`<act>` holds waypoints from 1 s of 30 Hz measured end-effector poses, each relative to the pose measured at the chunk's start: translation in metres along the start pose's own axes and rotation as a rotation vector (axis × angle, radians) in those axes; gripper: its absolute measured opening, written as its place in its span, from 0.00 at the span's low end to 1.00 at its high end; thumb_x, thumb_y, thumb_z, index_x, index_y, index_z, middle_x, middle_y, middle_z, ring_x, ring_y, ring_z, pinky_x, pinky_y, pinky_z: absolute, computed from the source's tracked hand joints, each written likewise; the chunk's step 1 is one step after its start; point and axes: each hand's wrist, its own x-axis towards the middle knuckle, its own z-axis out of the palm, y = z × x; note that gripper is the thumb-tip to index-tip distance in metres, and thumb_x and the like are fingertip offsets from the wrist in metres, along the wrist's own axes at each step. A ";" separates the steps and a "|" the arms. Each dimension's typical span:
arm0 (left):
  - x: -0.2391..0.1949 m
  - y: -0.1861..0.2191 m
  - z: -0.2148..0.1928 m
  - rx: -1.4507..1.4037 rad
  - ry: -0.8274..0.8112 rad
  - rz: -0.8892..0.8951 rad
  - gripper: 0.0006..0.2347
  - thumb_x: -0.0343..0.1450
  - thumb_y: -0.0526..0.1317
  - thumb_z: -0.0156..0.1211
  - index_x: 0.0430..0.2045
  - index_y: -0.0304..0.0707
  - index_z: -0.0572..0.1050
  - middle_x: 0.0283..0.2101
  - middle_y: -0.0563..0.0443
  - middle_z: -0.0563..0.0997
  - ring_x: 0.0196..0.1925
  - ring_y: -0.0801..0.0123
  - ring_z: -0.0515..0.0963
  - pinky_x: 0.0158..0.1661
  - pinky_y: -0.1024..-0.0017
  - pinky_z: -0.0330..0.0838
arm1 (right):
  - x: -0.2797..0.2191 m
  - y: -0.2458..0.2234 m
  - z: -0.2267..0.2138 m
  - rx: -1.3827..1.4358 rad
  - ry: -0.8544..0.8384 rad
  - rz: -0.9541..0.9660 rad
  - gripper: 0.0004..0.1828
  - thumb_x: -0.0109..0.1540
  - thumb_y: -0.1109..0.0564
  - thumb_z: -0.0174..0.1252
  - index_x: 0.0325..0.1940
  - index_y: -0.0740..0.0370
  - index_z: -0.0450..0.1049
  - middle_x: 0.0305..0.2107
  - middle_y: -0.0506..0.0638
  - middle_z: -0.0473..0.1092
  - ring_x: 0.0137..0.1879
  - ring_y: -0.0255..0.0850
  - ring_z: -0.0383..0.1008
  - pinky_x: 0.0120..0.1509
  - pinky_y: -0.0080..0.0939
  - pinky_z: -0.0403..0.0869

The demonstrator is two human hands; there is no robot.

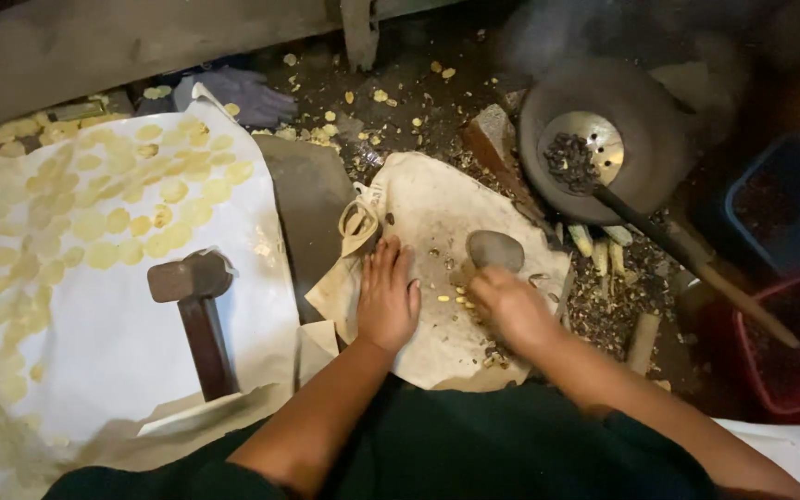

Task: The person uses a stone pestle to crush dark seeds in a mortar, then transfers the crushed material onto a white sheet. They use a hammer to flatten the material into thin, round discs. The person also stirs dark seeds in a wok over a fire and adds more seeds to the mortar.

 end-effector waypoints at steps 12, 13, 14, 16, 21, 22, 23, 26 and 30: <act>-0.002 0.004 -0.009 -0.004 0.009 0.004 0.22 0.72 0.41 0.56 0.63 0.39 0.66 0.69 0.39 0.66 0.76 0.45 0.60 0.72 0.44 0.48 | 0.010 -0.018 0.000 0.211 -0.378 0.254 0.21 0.61 0.50 0.57 0.58 0.47 0.67 0.47 0.54 0.72 0.51 0.58 0.79 0.56 0.60 0.78; 0.002 0.003 -0.008 -0.011 0.009 0.013 0.21 0.72 0.41 0.56 0.62 0.39 0.66 0.69 0.39 0.66 0.76 0.45 0.60 0.72 0.43 0.48 | 0.016 -0.017 -0.001 0.242 -0.337 0.198 0.24 0.60 0.54 0.57 0.61 0.46 0.65 0.49 0.54 0.69 0.51 0.61 0.79 0.55 0.62 0.78; 0.003 0.004 -0.008 -0.009 0.009 0.018 0.21 0.72 0.41 0.56 0.62 0.39 0.66 0.69 0.39 0.66 0.76 0.45 0.60 0.72 0.43 0.48 | 0.016 -0.015 0.011 0.244 -0.332 0.200 0.24 0.60 0.54 0.57 0.61 0.46 0.65 0.49 0.54 0.69 0.51 0.61 0.79 0.55 0.62 0.78; 0.002 0.004 -0.012 -0.010 0.003 0.031 0.22 0.71 0.40 0.58 0.62 0.38 0.66 0.69 0.38 0.66 0.75 0.43 0.60 0.71 0.41 0.50 | 0.016 -0.014 0.037 0.043 -0.156 0.075 0.17 0.60 0.53 0.57 0.52 0.59 0.71 0.51 0.60 0.72 0.42 0.61 0.82 0.47 0.56 0.80; 0.003 0.006 -0.015 -0.019 0.021 0.038 0.21 0.72 0.39 0.57 0.61 0.37 0.67 0.67 0.37 0.68 0.74 0.42 0.62 0.70 0.40 0.51 | 0.007 -0.004 0.042 0.007 -0.241 0.165 0.15 0.61 0.51 0.56 0.51 0.56 0.69 0.43 0.56 0.73 0.41 0.57 0.82 0.45 0.55 0.80; 0.003 0.006 -0.016 -0.026 0.037 0.047 0.21 0.72 0.39 0.57 0.61 0.37 0.67 0.66 0.36 0.68 0.74 0.41 0.63 0.69 0.39 0.52 | 0.007 -0.004 0.033 0.123 -0.293 0.222 0.16 0.61 0.51 0.58 0.51 0.57 0.68 0.40 0.60 0.74 0.41 0.64 0.81 0.46 0.63 0.79; 0.003 0.005 -0.016 -0.027 0.036 0.043 0.21 0.72 0.39 0.57 0.61 0.37 0.67 0.66 0.36 0.68 0.74 0.41 0.63 0.69 0.39 0.52 | 0.008 -0.012 0.008 0.123 -0.297 0.221 0.16 0.61 0.51 0.58 0.51 0.57 0.68 0.40 0.60 0.74 0.41 0.64 0.81 0.46 0.63 0.79; -0.001 0.004 -0.012 -0.036 0.055 0.060 0.19 0.74 0.41 0.55 0.60 0.37 0.68 0.66 0.36 0.69 0.73 0.41 0.63 0.69 0.39 0.52 | 0.008 -0.020 -0.031 0.300 -0.323 0.452 0.12 0.62 0.48 0.53 0.47 0.51 0.70 0.37 0.60 0.75 0.46 0.61 0.80 0.49 0.60 0.78; -0.007 -0.001 0.015 0.049 -0.016 0.212 0.20 0.73 0.54 0.57 0.57 0.49 0.73 0.57 0.49 0.74 0.64 0.55 0.71 0.65 0.44 0.58 | 0.006 -0.022 -0.040 0.401 -0.235 0.411 0.09 0.62 0.49 0.59 0.40 0.54 0.76 0.32 0.59 0.79 0.43 0.62 0.81 0.45 0.58 0.78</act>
